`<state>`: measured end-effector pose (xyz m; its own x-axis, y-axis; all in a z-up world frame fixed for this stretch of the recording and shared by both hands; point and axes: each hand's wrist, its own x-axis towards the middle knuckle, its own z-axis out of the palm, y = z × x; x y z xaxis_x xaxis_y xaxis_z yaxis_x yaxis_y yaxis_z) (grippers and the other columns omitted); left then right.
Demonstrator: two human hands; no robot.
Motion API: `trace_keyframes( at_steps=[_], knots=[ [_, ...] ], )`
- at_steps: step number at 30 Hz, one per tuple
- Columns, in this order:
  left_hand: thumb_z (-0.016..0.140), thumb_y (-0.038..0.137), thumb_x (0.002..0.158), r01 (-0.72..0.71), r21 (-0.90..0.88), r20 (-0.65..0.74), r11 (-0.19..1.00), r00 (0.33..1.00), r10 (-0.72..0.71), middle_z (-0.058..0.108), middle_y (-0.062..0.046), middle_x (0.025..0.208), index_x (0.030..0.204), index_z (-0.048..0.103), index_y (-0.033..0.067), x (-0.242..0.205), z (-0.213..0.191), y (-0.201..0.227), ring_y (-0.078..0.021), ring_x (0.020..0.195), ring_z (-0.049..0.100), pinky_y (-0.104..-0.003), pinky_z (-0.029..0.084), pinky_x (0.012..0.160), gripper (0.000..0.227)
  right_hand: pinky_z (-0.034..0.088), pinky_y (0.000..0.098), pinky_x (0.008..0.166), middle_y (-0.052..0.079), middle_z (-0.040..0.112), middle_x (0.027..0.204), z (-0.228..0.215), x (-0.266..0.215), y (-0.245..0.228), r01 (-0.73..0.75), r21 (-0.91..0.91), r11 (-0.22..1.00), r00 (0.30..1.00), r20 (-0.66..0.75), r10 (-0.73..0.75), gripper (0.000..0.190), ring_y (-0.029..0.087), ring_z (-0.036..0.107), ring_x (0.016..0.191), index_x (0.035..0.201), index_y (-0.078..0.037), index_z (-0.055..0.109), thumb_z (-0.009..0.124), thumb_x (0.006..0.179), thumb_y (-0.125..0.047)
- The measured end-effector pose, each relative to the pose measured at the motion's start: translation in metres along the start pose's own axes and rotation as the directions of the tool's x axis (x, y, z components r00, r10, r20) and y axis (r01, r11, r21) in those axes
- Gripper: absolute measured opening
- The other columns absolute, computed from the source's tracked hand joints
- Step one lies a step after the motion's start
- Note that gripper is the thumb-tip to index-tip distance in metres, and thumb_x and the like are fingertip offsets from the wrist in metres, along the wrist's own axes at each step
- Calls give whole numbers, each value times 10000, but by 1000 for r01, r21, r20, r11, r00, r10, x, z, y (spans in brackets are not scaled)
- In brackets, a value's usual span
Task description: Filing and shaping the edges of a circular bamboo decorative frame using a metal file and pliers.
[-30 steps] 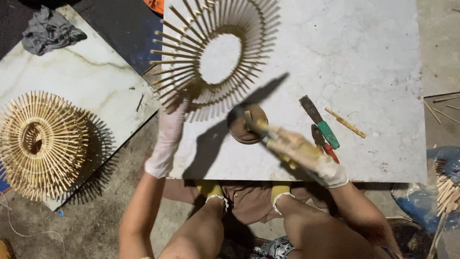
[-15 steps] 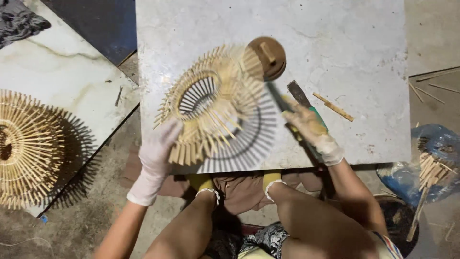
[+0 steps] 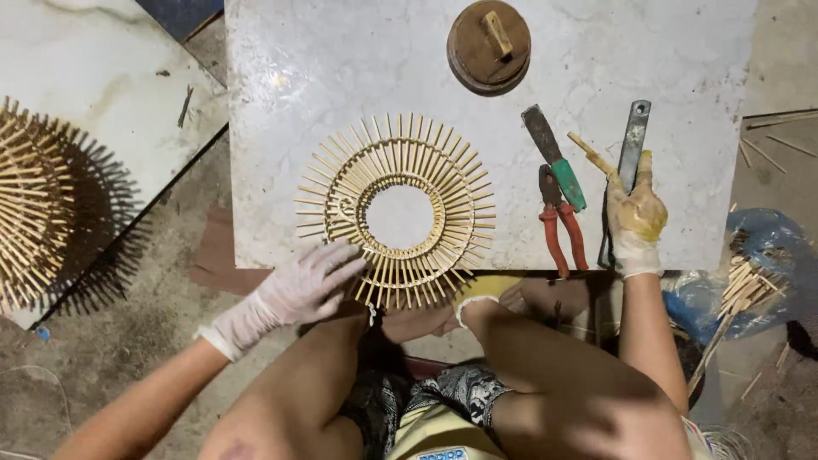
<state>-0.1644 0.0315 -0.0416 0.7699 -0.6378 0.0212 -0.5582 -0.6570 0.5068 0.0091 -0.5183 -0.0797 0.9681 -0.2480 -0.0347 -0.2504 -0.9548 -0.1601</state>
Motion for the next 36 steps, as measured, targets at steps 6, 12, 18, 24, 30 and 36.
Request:
trace_keyframes(
  at_steps=[6, 12, 18, 24, 30, 36],
  knots=[
    [721, 492, 881, 77, -5, -162, 997, 984, -77, 450, -220, 1501, 1519, 405, 71, 62, -19, -4, -412, 1409, 423, -542, 338, 1180, 827, 566, 435, 670, 201, 722, 1003, -27, -36, -11, 278, -146, 949, 959, -18, -284, 457, 338, 686, 768, 1368, -63, 630, 629, 1089, -425],
    [590, 781, 802, 116, 72, -101, 991, 989, -108, 276, -273, 1591, 1545, 373, 121, 142, 7, 15, -448, 1480, 218, -657, 185, 1164, 1018, 552, 281, 754, 68, 729, 968, -114, -108, -136, -34, 597, 802, 627, 637, -448, 373, 160, 657, 807, 1130, -25, 714, 465, 1039, -287],
    [558, 804, 827, 124, 88, -11, 988, 992, -124, 273, -236, 1621, 1560, 393, 206, 149, 28, 11, -423, 1514, 209, -682, 136, 1179, 961, 520, 233, 725, 88, 682, 969, 1, -143, -106, -478, 586, 654, -17, 738, -674, 428, 111, 594, 784, 1380, 3, 604, 396, 1125, -271],
    [569, 783, 832, 129, 103, -11, 986, 992, -128, 284, -234, 1621, 1559, 400, 210, 149, 29, 12, -419, 1517, 213, -667, 139, 1176, 941, 547, 219, 657, 55, 664, 830, 24, -160, -93, -715, 405, 570, -121, 731, -671, 394, 110, 639, 701, 1304, -19, 605, 407, 1091, -284],
    [565, 731, 867, 318, 107, -60, 942, 948, -314, 295, -220, 1608, 1566, 380, 210, 162, 16, 15, -423, 1447, 302, -656, 240, 1109, 891, 477, 196, 775, 53, 761, 872, -43, -124, -124, -325, 670, 667, 268, 742, -615, 460, 88, 685, 836, 1146, -43, 714, 490, 1066, -437],
    [512, 672, 970, 577, 106, -5, 810, 815, -580, 256, -242, 1703, 1647, 305, 160, 130, 0, -1, -419, 1428, 388, -591, 362, 1123, 874, 530, 320, 510, 91, 715, 852, -132, -75, -157, -472, 671, 571, 714, 671, -199, 444, 164, 607, 595, 1146, -33, 660, 450, 1048, -411]
  ],
)
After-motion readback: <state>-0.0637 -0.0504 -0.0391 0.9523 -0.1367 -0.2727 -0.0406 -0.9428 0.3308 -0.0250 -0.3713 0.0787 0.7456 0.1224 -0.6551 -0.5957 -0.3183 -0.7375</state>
